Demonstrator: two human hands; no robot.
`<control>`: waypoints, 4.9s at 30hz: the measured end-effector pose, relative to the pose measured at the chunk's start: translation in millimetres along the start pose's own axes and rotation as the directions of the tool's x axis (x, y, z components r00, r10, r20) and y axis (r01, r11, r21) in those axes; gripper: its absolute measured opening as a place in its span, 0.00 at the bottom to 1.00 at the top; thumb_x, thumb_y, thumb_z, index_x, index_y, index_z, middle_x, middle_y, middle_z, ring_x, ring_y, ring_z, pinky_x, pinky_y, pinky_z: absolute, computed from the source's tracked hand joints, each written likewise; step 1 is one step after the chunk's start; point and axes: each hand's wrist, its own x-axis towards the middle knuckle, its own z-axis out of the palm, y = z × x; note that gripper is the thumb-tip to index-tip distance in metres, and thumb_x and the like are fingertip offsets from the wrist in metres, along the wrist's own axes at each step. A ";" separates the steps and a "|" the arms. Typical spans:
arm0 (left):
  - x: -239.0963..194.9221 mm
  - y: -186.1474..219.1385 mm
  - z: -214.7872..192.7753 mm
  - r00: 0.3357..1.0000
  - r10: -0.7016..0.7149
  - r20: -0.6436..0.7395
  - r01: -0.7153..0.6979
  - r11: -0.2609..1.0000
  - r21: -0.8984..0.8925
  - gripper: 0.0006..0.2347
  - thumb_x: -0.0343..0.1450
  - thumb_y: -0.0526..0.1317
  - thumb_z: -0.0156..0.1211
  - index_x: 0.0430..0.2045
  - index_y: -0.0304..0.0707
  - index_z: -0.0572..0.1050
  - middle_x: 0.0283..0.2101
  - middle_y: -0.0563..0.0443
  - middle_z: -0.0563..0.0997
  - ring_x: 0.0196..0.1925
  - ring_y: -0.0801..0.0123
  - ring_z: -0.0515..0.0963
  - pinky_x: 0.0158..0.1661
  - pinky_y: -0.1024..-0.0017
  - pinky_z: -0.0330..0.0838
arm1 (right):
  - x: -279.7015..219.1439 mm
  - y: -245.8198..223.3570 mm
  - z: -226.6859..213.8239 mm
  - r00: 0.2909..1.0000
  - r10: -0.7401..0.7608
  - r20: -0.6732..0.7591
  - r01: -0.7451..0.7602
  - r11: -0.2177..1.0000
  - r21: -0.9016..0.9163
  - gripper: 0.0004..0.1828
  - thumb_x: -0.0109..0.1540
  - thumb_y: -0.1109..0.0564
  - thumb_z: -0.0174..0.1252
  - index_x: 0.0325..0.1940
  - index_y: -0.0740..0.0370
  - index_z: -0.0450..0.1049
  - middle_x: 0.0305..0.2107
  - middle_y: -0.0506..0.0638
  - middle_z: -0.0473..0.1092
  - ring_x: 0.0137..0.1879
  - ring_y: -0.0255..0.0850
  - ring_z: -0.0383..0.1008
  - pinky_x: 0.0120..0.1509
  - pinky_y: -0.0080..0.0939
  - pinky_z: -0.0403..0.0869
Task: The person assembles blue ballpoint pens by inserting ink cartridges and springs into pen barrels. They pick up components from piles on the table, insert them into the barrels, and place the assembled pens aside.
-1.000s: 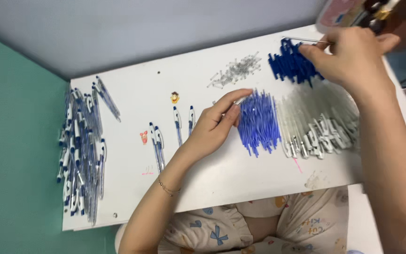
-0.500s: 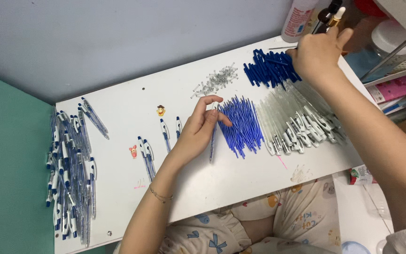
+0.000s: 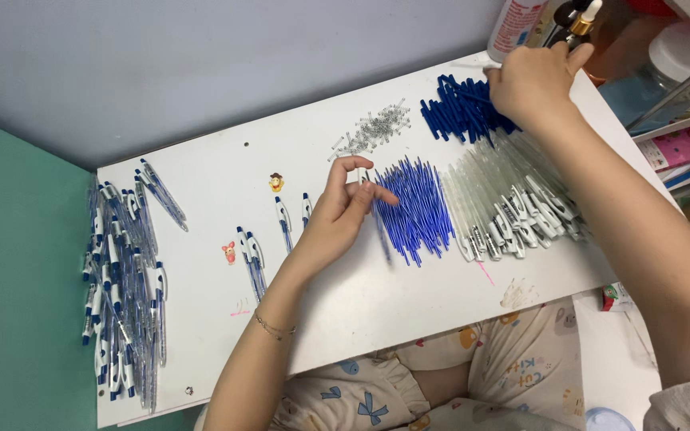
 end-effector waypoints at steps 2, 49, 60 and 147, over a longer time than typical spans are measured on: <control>6.3 -15.6 -2.2 0.999 0.044 -0.020 -0.046 0.996 -0.080 0.07 0.80 0.41 0.40 0.51 0.45 0.59 0.44 0.48 0.83 0.32 0.74 0.69 0.41 0.75 0.68 | -2.8 5.0 -3.9 0.996 -0.046 -0.079 0.048 0.999 0.025 0.33 0.79 0.41 0.46 0.37 0.68 0.82 0.34 0.72 0.77 0.55 0.72 0.66 0.59 0.66 0.49; 0.6 -13.1 23.6 0.995 0.033 -0.092 -0.056 0.964 -0.261 0.09 0.79 0.39 0.50 0.52 0.38 0.70 0.49 0.53 0.73 0.50 0.55 0.88 0.52 0.85 0.68 | -145.1 -90.3 -76.1 0.922 -0.353 -0.159 0.224 0.153 0.963 0.10 0.73 0.50 0.53 0.42 0.56 0.67 0.28 0.38 0.57 0.31 0.25 0.55 0.32 0.27 0.56; -14.3 -24.6 45.0 0.879 0.454 -0.150 -0.162 0.578 0.800 0.05 0.71 0.25 0.48 0.37 0.26 0.68 0.19 0.41 0.68 0.20 0.47 0.67 0.27 0.56 0.64 | -148.7 -28.7 -91.9 0.991 -0.128 0.043 0.044 0.610 0.791 0.15 0.78 0.51 0.50 0.40 0.59 0.61 0.28 0.46 0.60 0.34 0.38 0.57 0.39 0.43 0.59; 78.7 -45.0 -50.7 0.859 0.512 -0.001 0.017 -0.027 0.999 0.03 0.69 0.38 0.57 0.26 0.43 0.76 0.28 0.52 0.78 0.31 0.53 0.79 0.31 0.57 0.64 | -146.7 114.4 8.2 0.886 -0.185 -0.425 0.360 0.853 0.379 0.18 0.88 0.64 0.52 0.71 0.83 0.83 0.45 0.74 0.66 0.59 0.63 0.68 0.62 0.56 0.65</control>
